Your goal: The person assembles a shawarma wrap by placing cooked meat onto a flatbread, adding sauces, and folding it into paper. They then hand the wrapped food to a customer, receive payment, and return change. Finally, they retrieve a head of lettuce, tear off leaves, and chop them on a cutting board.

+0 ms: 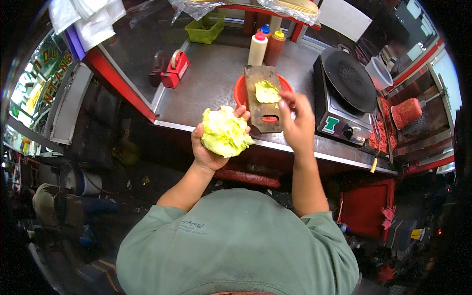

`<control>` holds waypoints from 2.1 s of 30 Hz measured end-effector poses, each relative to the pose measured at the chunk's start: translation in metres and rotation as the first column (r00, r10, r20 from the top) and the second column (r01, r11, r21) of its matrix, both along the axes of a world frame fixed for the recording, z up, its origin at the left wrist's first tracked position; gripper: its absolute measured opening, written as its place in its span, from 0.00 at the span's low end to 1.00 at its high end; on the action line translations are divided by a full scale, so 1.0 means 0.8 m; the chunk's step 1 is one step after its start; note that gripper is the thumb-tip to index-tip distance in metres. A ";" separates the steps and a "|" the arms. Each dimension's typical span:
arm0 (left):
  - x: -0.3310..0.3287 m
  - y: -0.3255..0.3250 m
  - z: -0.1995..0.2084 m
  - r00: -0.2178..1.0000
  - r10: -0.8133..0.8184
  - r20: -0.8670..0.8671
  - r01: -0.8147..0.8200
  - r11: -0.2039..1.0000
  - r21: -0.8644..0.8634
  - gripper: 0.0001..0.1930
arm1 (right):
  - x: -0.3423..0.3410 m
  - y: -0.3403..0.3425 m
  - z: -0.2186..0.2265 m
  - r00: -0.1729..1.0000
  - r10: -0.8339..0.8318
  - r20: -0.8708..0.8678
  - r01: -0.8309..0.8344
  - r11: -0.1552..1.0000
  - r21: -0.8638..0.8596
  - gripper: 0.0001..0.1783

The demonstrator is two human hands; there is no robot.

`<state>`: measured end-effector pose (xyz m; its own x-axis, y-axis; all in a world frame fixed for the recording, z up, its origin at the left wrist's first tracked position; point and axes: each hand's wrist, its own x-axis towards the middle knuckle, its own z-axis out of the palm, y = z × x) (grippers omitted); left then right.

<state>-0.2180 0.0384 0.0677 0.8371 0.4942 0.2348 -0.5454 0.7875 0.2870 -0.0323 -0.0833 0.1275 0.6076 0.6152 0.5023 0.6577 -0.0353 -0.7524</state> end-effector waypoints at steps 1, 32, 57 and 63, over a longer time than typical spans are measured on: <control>0.007 -0.011 0.001 1.000 -0.015 0.021 0.014 1.000 0.009 0.47 | -0.021 -0.013 -0.003 0.968 0.136 -0.210 -0.135 0.991 0.020 0.16; 0.145 -0.216 -0.041 0.917 0.229 -0.327 0.274 0.234 0.933 0.59 | 0.002 -0.279 -0.071 0.955 -0.224 -0.196 0.174 0.954 -0.244 0.18; 0.113 -0.178 -0.078 0.895 -0.166 -0.413 0.417 0.638 0.647 0.32 | -0.026 -0.244 -0.097 0.860 -0.106 -0.499 0.096 0.994 -0.047 0.11; 0.116 -0.197 -0.060 0.877 -0.042 -0.479 0.385 0.658 0.647 0.34 | -0.017 -0.252 -0.096 0.883 -0.108 -0.457 0.066 0.992 -0.107 0.11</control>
